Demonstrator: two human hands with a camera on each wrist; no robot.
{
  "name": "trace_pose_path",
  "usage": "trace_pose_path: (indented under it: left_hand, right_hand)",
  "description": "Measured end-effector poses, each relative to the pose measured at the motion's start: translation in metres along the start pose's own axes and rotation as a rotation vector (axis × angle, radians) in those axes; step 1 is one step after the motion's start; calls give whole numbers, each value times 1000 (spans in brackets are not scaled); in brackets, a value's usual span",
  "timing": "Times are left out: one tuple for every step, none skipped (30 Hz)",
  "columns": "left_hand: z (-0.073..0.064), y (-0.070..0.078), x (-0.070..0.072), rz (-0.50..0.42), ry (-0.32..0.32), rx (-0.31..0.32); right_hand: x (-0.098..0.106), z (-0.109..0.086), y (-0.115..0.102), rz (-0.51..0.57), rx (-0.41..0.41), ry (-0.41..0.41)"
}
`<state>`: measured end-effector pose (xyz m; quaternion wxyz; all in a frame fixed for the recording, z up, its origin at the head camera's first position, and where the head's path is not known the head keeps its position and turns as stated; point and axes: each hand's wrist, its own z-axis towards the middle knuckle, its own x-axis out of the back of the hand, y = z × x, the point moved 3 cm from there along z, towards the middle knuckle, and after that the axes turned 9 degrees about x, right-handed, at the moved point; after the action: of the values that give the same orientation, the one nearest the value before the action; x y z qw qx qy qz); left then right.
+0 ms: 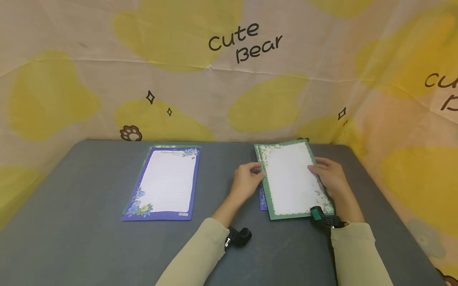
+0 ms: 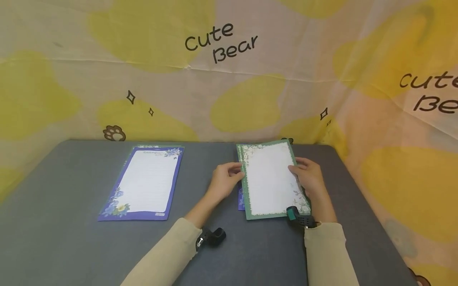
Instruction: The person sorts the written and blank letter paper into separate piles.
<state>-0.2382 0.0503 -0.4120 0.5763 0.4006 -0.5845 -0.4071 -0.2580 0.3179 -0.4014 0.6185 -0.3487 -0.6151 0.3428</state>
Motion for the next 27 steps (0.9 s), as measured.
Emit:
trace_pose_path:
  left_hand:
    - [0,-2,2,-1,3,2]
    - [-1,-3,4,4,7,4]
    - [-1,-5,6,5,10,9]
    - [-1,-6,9,4,12,14]
    - [-1,-7,12,6,15,20]
    - [-1,-8,15,6,17,28]
    - [-1,-9,18,8,18,39]
    - [-1,-11,22,9,17,47]
    - [0,-12,26,14,15,57]
    - [0,-14,30,20,12,65]
    - [1,-15,34,26,7,73]
    - [1,-17,38,33,1,81]
    - [0,-18,43,47,-5,86]
    - [0,-20,48,69,-11,81]
    - [-1,-21,53,101,-14,78]
    - [-4,-22,58,140,-18,70]
    - [-7,-22,63,187,-22,57]
    - [-10,-22,69,242,-19,44]
    - [-14,-22,76,306,-13,27]
    - [-19,-22,84,371,-7,6]
    - [-24,-23,92,434,-4,-8]
    - [-29,-23,102,499,-7,-24]
    - [-34,-23,111,558,-10,-35]
    - [-40,-25,121,617,-12,-41]
    - [-46,-27,130,676,-20,-49]
    - [-52,-29,138,729,-34,-44]
    - [-58,-33,145,781,-50,-32]
  right_hand:
    - [-3,0,-3,0,5,4]
    - [-7,0,-5,2,9,4]
    - [-10,0,-8,6,13,1]
    - [-13,1,-11,9,16,-6]
    - [-17,1,-15,11,18,-14]
    - [-21,1,-18,21,16,-26]
    - [-24,1,-21,28,16,-41]
    - [-28,1,-25,31,15,-61]
    - [-32,2,-28,34,16,-86]
    - [-36,2,-30,43,15,-112]
    - [-40,1,-33,61,14,-142]
    - [-44,1,-35,83,15,-173]
    - [-49,1,-37,99,20,-196]
    - [-53,0,-39,123,25,-214]
    - [-57,0,-41,150,33,-231]
    - [-62,0,-43,180,34,-240]
    - [-66,0,-44,202,35,-246]
    - [-69,-1,-45,214,37,-243]
    - [-73,-1,-46,224,41,-242]
    - [-77,-1,-47,232,42,-246]
    - [-81,-1,-48,232,42,-251]
    - [-84,-1,-49,232,39,-250]
    - [-87,-1,-50,226,38,-250]
    - [-90,-2,-51,215,39,-249]
    - [-92,-2,-52,209,40,-249]
    - [-94,-2,-53,199,36,-243]
    - [-96,-3,-54,191,33,-236]
